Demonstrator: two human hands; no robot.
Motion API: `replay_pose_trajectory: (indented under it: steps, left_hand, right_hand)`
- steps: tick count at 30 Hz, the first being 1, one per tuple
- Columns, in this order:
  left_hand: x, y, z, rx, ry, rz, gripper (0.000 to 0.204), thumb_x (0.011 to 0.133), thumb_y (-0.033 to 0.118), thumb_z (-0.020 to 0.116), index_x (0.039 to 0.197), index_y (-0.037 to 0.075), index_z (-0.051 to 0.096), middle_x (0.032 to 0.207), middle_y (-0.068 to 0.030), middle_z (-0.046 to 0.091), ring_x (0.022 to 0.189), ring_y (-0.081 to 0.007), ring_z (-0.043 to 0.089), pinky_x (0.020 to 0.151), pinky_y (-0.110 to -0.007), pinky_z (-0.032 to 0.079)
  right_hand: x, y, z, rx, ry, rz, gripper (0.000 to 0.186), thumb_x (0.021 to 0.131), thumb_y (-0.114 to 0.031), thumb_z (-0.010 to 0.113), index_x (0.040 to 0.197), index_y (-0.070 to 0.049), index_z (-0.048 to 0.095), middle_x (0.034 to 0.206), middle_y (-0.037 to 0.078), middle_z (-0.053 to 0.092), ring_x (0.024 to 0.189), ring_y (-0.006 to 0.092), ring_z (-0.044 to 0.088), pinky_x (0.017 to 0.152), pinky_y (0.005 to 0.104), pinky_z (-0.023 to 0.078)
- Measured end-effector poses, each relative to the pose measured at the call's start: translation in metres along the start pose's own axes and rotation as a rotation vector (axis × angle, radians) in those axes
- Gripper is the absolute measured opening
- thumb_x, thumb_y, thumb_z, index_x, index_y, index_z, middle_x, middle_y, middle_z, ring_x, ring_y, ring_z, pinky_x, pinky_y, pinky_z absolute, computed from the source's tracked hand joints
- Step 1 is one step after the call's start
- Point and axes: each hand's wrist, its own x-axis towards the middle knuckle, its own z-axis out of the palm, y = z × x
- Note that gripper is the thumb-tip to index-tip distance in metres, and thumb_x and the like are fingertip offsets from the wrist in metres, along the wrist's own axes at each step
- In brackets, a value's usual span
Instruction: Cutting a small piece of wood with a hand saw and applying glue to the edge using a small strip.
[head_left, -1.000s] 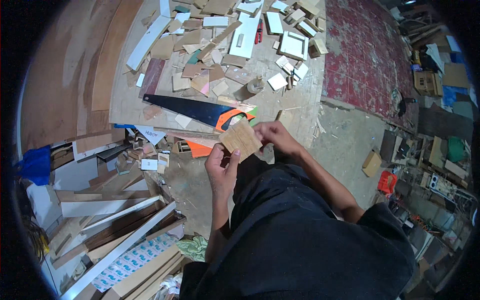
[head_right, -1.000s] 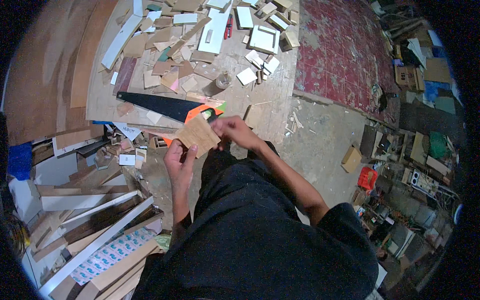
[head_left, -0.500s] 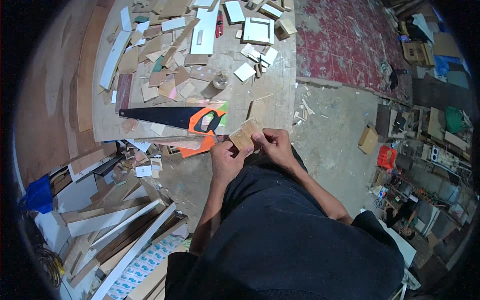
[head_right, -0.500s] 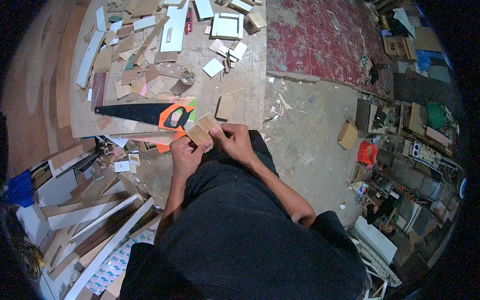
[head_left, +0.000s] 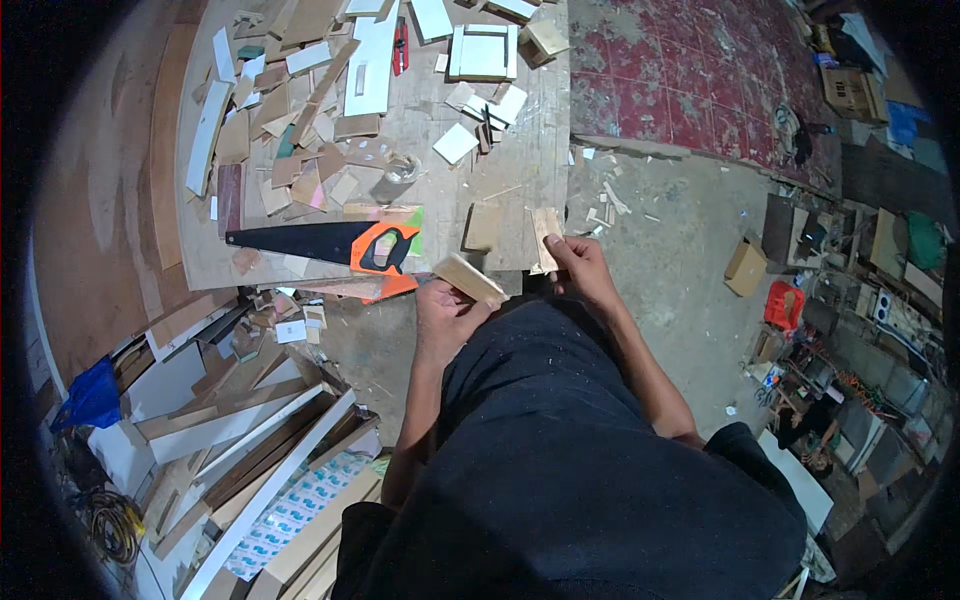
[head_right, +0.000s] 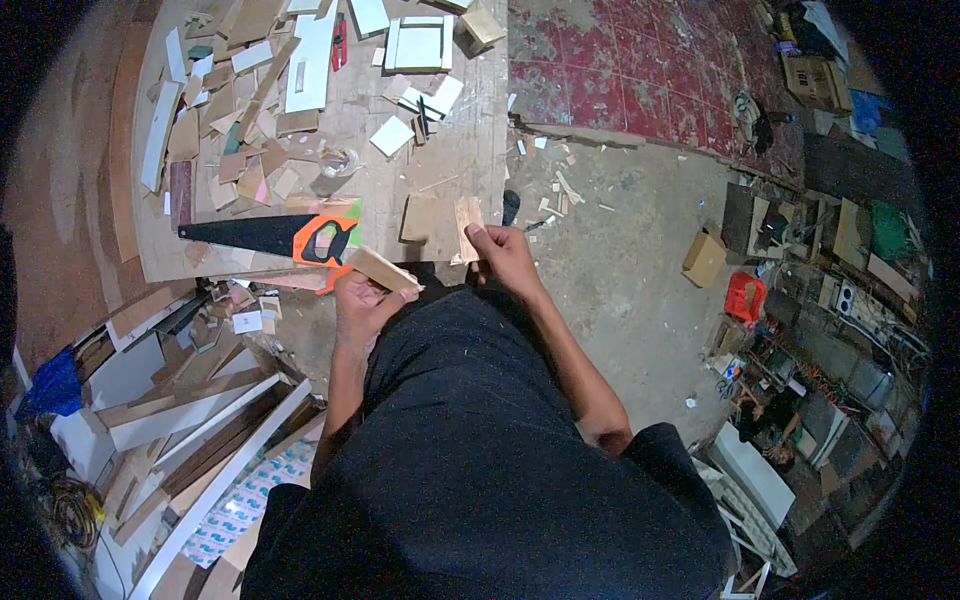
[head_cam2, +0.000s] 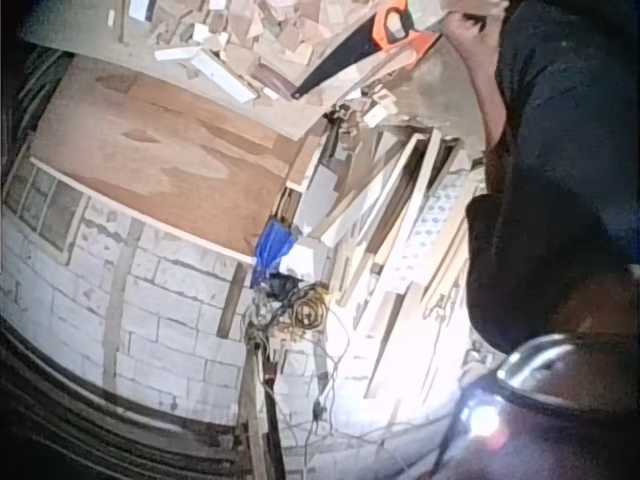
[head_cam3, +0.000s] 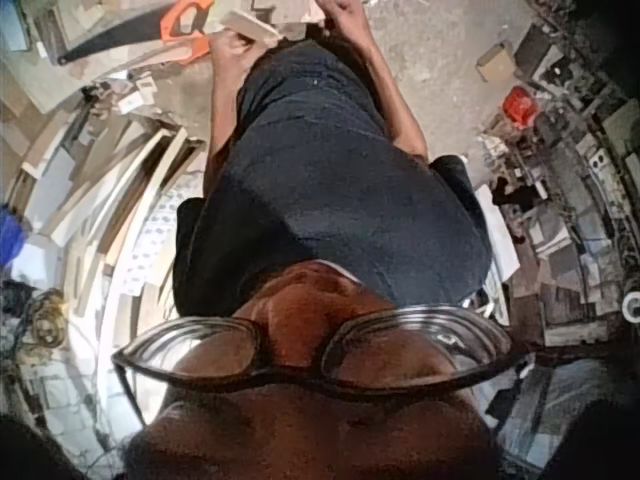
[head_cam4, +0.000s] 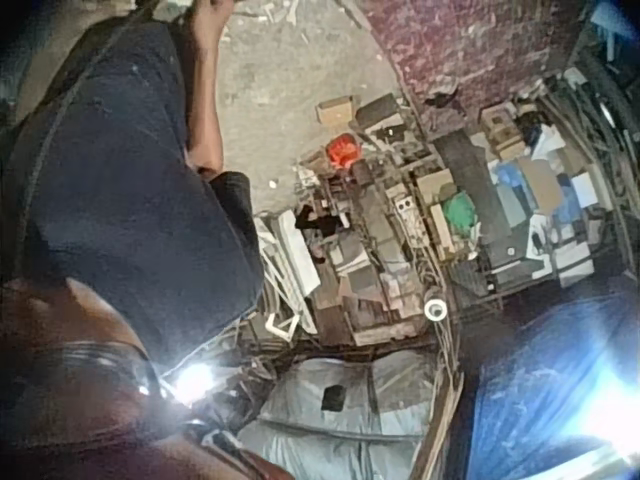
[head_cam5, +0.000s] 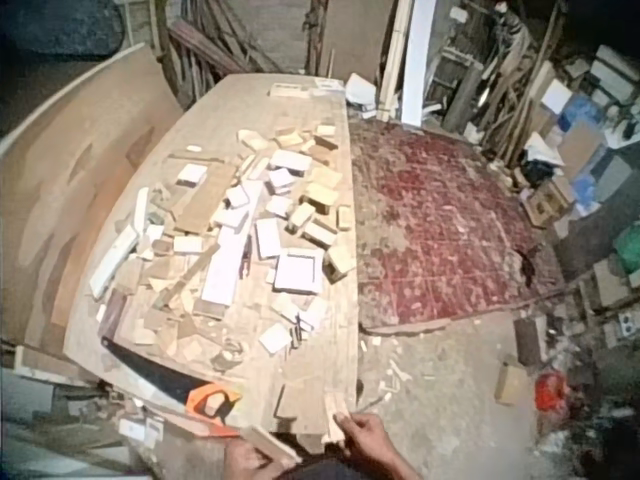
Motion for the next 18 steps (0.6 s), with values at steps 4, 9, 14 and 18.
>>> replay_pose_trajectory:
  steps: [4,9,14,18]
  left_hand:
    - [0.001,0.011,0.013,-0.15,0.062,-0.024,0.02,0.077,-0.008,0.065,0.096,-0.008,0.058,0.086,-0.0147,0.066,0.075,-0.0177,0.067,0.067,-0.028,0.057]
    - [0.006,0.021,0.019,-0.121,0.115,-0.019,0.018,0.08,-0.007,0.061,0.097,-0.008,0.057,0.084,-0.0136,0.065,0.07,-0.0155,0.065,0.063,-0.027,0.057]
    - [0.005,0.034,0.014,-0.072,0.132,0.024,0.023,0.08,-0.008,0.059,0.102,-0.008,0.055,0.084,-0.0116,0.064,0.07,-0.0138,0.064,0.062,-0.025,0.056]
    - [0.005,0.043,0.015,-0.115,0.102,0.051,0.027,0.079,-0.009,0.06,0.106,-0.009,0.054,0.086,-0.0113,0.064,0.072,-0.0133,0.064,0.063,-0.026,0.056]
  right_hand:
    - [0.03,0.018,-0.026,-0.127,-0.096,0.045,0.044,0.094,-0.035,0.055,0.062,-0.006,0.053,0.05,0.0,0.049,0.043,0.0086,0.05,0.04,0.0255,0.037]
    - [0.115,0.063,-0.042,-0.326,-0.153,0.011,0.048,0.091,-0.042,0.056,0.061,-0.005,0.054,0.054,0.003,0.054,0.047,0.0106,0.052,0.045,0.0281,0.042]
    - [0.142,0.065,-0.039,-0.329,-0.234,0.013,0.042,0.092,-0.044,0.055,0.068,-0.009,0.053,0.062,0.001,0.056,0.055,0.009,0.055,0.048,0.0272,0.044]
    - [0.152,0.082,-0.053,-0.457,-0.216,-0.04,0.04,0.091,-0.044,0.056,0.083,-0.005,0.058,0.07,0.005,0.062,0.059,0.0108,0.058,0.053,0.0275,0.048]
